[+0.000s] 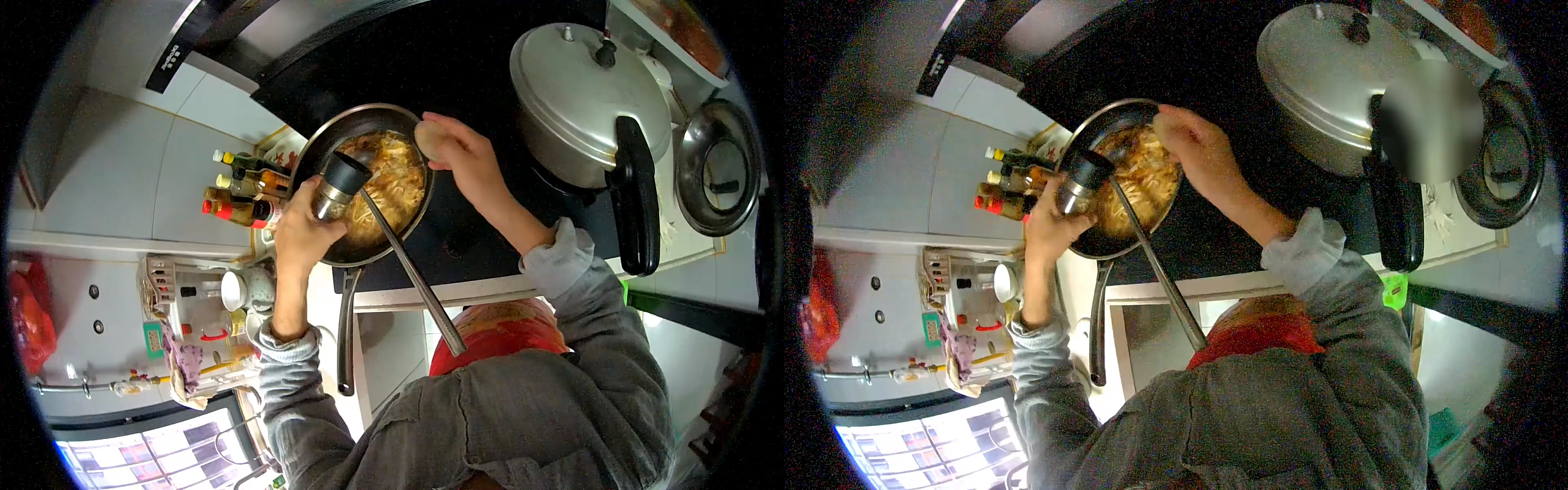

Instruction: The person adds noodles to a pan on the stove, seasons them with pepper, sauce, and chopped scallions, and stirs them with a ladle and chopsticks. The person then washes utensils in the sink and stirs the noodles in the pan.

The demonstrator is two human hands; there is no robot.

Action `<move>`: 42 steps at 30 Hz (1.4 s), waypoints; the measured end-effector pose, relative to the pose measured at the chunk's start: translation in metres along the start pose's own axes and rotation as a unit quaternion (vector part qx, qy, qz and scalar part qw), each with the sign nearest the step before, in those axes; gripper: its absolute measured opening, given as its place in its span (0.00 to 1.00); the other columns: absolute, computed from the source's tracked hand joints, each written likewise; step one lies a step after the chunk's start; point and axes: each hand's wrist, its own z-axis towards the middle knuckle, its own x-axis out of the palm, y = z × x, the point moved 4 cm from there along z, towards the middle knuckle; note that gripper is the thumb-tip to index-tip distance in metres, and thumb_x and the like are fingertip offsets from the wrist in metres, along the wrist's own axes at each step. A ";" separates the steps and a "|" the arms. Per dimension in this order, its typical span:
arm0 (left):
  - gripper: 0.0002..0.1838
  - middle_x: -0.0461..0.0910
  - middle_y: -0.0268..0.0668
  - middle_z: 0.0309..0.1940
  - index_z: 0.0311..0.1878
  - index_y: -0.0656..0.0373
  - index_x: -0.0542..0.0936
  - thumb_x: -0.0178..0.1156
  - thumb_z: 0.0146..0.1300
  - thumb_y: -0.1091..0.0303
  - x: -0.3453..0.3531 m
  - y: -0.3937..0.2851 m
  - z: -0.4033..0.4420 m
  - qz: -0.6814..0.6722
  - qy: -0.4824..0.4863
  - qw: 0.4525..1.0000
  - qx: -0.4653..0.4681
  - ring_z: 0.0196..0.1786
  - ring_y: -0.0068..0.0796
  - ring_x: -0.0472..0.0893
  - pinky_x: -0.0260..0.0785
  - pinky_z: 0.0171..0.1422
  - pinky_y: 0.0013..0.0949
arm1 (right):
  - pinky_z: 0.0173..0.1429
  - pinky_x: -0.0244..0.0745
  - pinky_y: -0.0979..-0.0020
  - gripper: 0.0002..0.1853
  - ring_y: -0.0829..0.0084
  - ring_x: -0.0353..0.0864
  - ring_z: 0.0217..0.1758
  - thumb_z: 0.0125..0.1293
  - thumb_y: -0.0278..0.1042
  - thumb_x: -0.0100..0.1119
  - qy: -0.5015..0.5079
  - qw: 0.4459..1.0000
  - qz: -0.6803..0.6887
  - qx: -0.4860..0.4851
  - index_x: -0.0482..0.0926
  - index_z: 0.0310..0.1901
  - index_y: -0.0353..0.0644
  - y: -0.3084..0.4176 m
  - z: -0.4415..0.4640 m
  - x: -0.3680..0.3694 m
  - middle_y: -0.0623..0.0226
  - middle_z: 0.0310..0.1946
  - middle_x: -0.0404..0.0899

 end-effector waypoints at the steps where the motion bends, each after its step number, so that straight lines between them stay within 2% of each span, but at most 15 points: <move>1: 0.35 0.78 0.43 0.43 0.53 0.58 0.70 0.69 0.35 0.70 0.004 -0.004 -0.008 -0.062 0.007 0.998 -0.028 0.45 0.38 0.78 0.69 0.49 0.33 | 0.51 0.74 0.71 0.20 0.70 0.72 0.52 0.65 0.30 0.41 0.015 0.999 -0.015 -0.029 0.68 0.58 0.43 0.004 -0.003 0.006 0.61 0.54 0.70; 4: 0.36 0.77 0.40 0.41 0.54 0.62 0.69 0.70 0.36 0.72 0.017 -0.018 -0.034 -0.227 0.047 0.969 -0.090 0.44 0.27 0.76 0.68 0.50 0.28 | 0.60 0.66 0.71 0.21 0.70 0.70 0.58 0.66 0.30 0.44 0.070 0.985 -0.070 -0.143 0.64 0.60 0.36 0.024 -0.018 0.032 0.57 0.57 0.68; 9: 0.35 0.74 0.36 0.42 0.55 0.63 0.67 0.67 0.38 0.80 0.015 -0.058 -0.077 -0.318 0.023 0.945 -0.077 0.46 0.23 0.73 0.66 0.52 0.26 | 0.62 0.60 0.61 0.26 0.52 0.64 0.60 0.56 0.29 0.56 0.139 0.919 -0.136 -0.343 0.65 0.57 0.34 0.041 -0.064 0.063 0.49 0.57 0.64; 16: 0.37 0.73 0.35 0.44 0.56 0.62 0.65 0.67 0.39 0.81 0.013 -0.102 -0.136 -0.333 0.027 0.940 -0.073 0.47 0.24 0.73 0.68 0.49 0.26 | 0.60 0.61 0.60 0.27 0.52 0.66 0.57 0.54 0.31 0.56 0.175 0.908 -0.178 -0.336 0.65 0.57 0.37 0.085 -0.120 0.042 0.49 0.55 0.64; 18: 0.36 0.72 0.36 0.46 0.56 0.62 0.65 0.65 0.38 0.80 0.025 -0.104 -0.155 -0.397 0.039 0.913 -0.081 0.47 0.25 0.74 0.68 0.49 0.27 | 0.65 0.55 0.58 0.34 0.50 0.60 0.62 0.50 0.32 0.58 0.172 0.915 -0.138 -0.338 0.59 0.60 0.34 0.101 -0.138 0.031 0.48 0.57 0.63; 20: 0.37 0.72 0.36 0.47 0.56 0.63 0.64 0.65 0.37 0.80 0.029 -0.131 -0.162 -0.484 0.025 0.874 -0.020 0.49 0.26 0.73 0.67 0.51 0.28 | 0.67 0.51 0.59 0.42 0.50 0.58 0.64 0.46 0.32 0.62 0.113 0.929 -0.109 -0.334 0.54 0.63 0.33 0.112 -0.158 0.015 0.48 0.59 0.61; 21: 0.37 0.72 0.37 0.48 0.56 0.63 0.64 0.65 0.37 0.81 0.030 -0.149 -0.168 -0.499 0.052 0.864 -0.043 0.50 0.27 0.73 0.67 0.52 0.29 | 0.64 0.57 0.65 0.44 0.62 0.65 0.61 0.48 0.31 0.67 0.095 0.946 -0.084 -0.297 0.52 0.64 0.34 0.119 -0.171 0.003 0.55 0.59 0.63; 22: 0.37 0.71 0.37 0.48 0.56 0.64 0.64 0.65 0.37 0.81 0.033 -0.162 -0.175 -0.509 0.073 0.855 -0.071 0.51 0.28 0.72 0.66 0.53 0.30 | 0.64 0.57 0.65 0.45 0.62 0.65 0.61 0.47 0.31 0.67 0.091 0.965 -0.062 -0.238 0.51 0.64 0.34 0.119 -0.187 -0.010 0.54 0.59 0.63; 24: 0.39 0.68 0.41 0.52 0.57 0.63 0.63 0.69 0.39 0.75 0.082 -0.179 -0.191 -0.450 0.106 0.885 0.055 0.52 0.31 0.72 0.65 0.54 0.33 | 0.64 0.59 0.64 0.46 0.61 0.64 0.61 0.46 0.32 0.68 0.083 0.990 -0.010 -0.114 0.50 0.64 0.34 0.119 -0.233 -0.051 0.52 0.57 0.63; 26: 0.39 0.66 0.43 0.52 0.58 0.63 0.63 0.71 0.40 0.71 0.103 -0.210 -0.199 -0.466 0.196 0.857 0.101 0.54 0.35 0.70 0.64 0.55 0.35 | 0.61 0.62 0.67 0.43 0.66 0.67 0.58 0.46 0.34 0.70 0.053 0.984 -0.153 -0.079 0.55 0.62 0.34 0.117 -0.264 -0.087 0.56 0.55 0.66; 29: 0.39 0.65 0.45 0.51 0.58 0.62 0.63 0.71 0.41 0.69 0.152 -0.265 -0.196 -0.509 0.201 0.814 0.193 0.56 0.38 0.68 0.63 0.56 0.37 | 0.60 0.63 0.68 0.38 0.69 0.70 0.56 0.44 0.33 0.70 -0.054 0.979 -0.186 -0.068 0.63 0.57 0.34 0.133 -0.290 -0.142 0.58 0.51 0.71; 30: 0.38 0.63 0.46 0.54 0.58 0.63 0.62 0.69 0.44 0.68 0.160 -0.283 -0.192 -0.464 0.129 0.836 0.263 0.56 0.39 0.67 0.62 0.57 0.37 | 0.60 0.63 0.69 0.36 0.70 0.70 0.55 0.43 0.32 0.71 -0.092 0.978 -0.181 -0.054 0.64 0.55 0.34 0.133 -0.292 -0.159 0.59 0.49 0.72; 32: 0.37 0.59 0.47 0.56 0.61 0.61 0.60 0.66 0.49 0.67 0.200 -0.307 -0.182 -0.534 0.149 0.816 0.161 0.59 0.41 0.65 0.61 0.60 0.38 | 0.57 0.65 0.70 0.34 0.71 0.72 0.51 0.43 0.29 0.69 -0.189 0.942 -0.267 -0.071 0.65 0.53 0.35 0.136 -0.289 -0.193 0.61 0.45 0.74; 38: 0.33 0.52 0.49 0.63 0.67 0.58 0.52 0.52 0.63 0.61 0.306 -0.388 -0.087 -0.515 0.133 0.838 0.122 0.66 0.44 0.56 0.53 0.66 0.37 | 0.55 0.65 0.71 0.29 0.71 0.71 0.49 0.45 0.27 0.66 -0.347 0.882 -0.276 -0.159 0.66 0.50 0.35 0.106 -0.199 -0.309 0.62 0.44 0.73; 42: 0.31 0.52 0.42 0.66 0.68 0.55 0.52 0.48 0.65 0.59 0.373 -0.435 -0.002 -0.679 0.127 0.722 0.046 0.68 0.38 0.54 0.47 0.68 0.36 | 0.50 0.68 0.69 0.26 0.67 0.74 0.45 0.44 0.24 0.65 -0.398 0.869 -0.244 -0.163 0.67 0.47 0.35 0.086 -0.105 -0.388 0.58 0.40 0.74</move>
